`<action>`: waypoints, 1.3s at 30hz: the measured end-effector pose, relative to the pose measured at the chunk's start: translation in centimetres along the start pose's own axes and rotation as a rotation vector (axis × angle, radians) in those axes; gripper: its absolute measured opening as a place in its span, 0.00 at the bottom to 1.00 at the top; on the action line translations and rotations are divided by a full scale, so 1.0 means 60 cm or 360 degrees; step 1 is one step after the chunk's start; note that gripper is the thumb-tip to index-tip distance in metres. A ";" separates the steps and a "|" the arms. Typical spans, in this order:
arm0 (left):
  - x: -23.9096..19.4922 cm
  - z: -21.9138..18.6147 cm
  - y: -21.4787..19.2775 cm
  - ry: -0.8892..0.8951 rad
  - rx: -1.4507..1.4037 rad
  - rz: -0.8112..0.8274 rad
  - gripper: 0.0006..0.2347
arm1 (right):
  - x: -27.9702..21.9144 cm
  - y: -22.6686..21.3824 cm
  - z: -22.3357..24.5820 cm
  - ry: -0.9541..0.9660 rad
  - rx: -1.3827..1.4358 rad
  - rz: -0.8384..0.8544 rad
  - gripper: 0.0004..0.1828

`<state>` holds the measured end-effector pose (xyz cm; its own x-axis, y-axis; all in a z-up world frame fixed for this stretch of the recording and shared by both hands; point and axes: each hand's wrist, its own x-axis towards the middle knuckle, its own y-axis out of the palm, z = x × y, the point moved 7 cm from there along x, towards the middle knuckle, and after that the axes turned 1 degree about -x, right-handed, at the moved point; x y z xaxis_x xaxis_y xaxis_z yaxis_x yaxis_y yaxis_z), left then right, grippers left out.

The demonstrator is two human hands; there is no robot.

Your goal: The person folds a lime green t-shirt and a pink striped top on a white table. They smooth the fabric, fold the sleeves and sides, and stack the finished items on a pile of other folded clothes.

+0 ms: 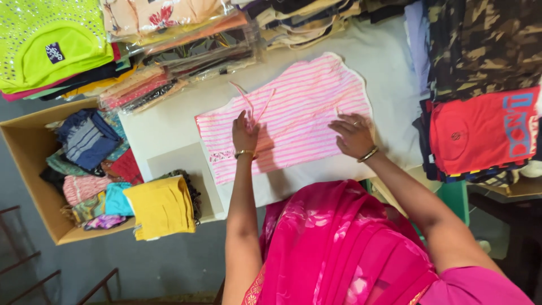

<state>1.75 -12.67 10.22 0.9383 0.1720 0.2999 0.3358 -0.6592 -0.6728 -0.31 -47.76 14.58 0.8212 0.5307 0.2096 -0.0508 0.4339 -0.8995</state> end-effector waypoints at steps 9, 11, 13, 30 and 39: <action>-0.015 -0.032 0.129 -0.0274 0.0113 0.0692 0.16 | 0.023 0.000 0.028 0.0096 0.0137 -0.0108 0.20; -0.044 -0.135 0.106 0.0419 -0.0082 0.0779 0.21 | 0.023 0.003 0.011 0.0185 0.0166 -0.0179 0.19; -0.049 -0.155 0.079 0.0465 -0.0145 0.0737 0.22 | 0.037 0.003 -0.008 0.0210 0.0147 -0.0199 0.19; 0.132 0.221 -0.062 -0.0484 0.0743 0.1127 0.26 | 0.340 0.117 -0.228 0.0602 -0.0064 0.0584 0.31; 0.129 0.262 -0.079 -0.0290 0.0718 0.0859 0.16 | 0.333 0.113 -0.228 0.0404 0.0885 0.0202 0.25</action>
<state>8.72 3.28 5.10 0.9684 0.0534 -0.2438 -0.2137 -0.3272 -0.9205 23.52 -44.15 7.43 0.8955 0.4428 -0.0450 -0.3890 0.7293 -0.5628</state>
